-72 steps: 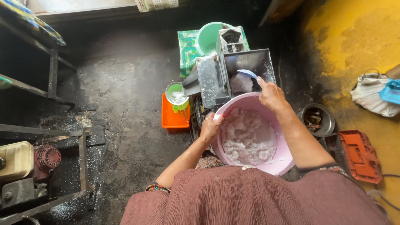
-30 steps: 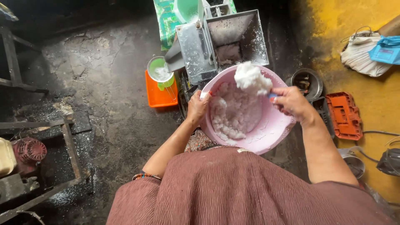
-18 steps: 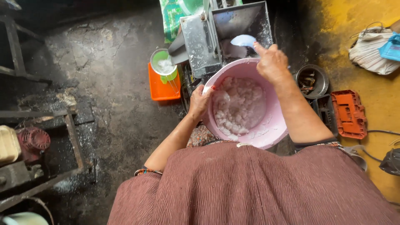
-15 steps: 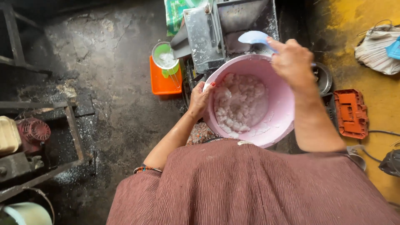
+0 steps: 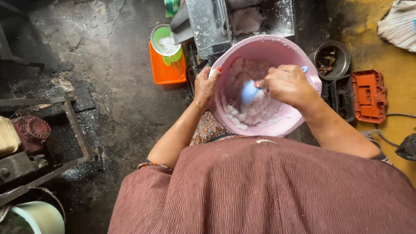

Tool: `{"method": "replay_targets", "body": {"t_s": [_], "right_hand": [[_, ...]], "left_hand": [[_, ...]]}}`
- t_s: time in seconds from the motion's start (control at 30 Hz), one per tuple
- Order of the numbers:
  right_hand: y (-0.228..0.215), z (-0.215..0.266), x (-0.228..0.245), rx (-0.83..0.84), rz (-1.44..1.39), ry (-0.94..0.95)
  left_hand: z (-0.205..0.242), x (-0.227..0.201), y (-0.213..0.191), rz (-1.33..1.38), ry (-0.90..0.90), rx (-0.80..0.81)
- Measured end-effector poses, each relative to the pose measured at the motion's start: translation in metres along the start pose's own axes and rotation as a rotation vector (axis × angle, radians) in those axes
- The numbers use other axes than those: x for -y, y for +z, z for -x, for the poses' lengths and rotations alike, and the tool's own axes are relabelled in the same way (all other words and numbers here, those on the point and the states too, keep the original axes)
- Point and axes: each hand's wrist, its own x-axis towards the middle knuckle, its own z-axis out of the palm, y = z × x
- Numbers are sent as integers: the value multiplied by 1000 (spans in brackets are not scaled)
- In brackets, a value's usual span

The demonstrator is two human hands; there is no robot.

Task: The person scoops a white, fibrous substance from a pink basin using a blue scoop and feeds it into a metal grinding machine. They use the scoop to push the material into the machine's hopper and then scrape the processed output from the machine into a green bowl.

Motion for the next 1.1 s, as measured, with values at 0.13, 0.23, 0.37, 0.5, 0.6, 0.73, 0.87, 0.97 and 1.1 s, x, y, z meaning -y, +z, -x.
{"method": "replay_targets", "body": {"t_s": [0.13,0.23,0.37,0.5,0.6,0.73,0.87,0.97,1.1], "right_hand": [[-42,-31,44,87,-71,146],[-14,-19,71,118,39,82],[18,28,43,276,71,89],[-49,1,73,198,68,203],[-30,9,131,188,56,171],[-22,64,107,384,-186,250],[-63,75,69,487,160,405],[-107,72,76,719,78,579],[-98,94,115,744,-213,815]], "left_hand": [[-14,13,2,-28,25,-13],[-16,20,0,-33,40,-38],[-6,12,2,25,50,-54],[-12,27,8,1,81,-71],[-12,28,9,5,93,-105],[-5,22,4,17,105,-89],[-7,30,3,29,97,-54],[-5,34,3,26,94,-31],[-1,40,7,4,150,-169]]}}
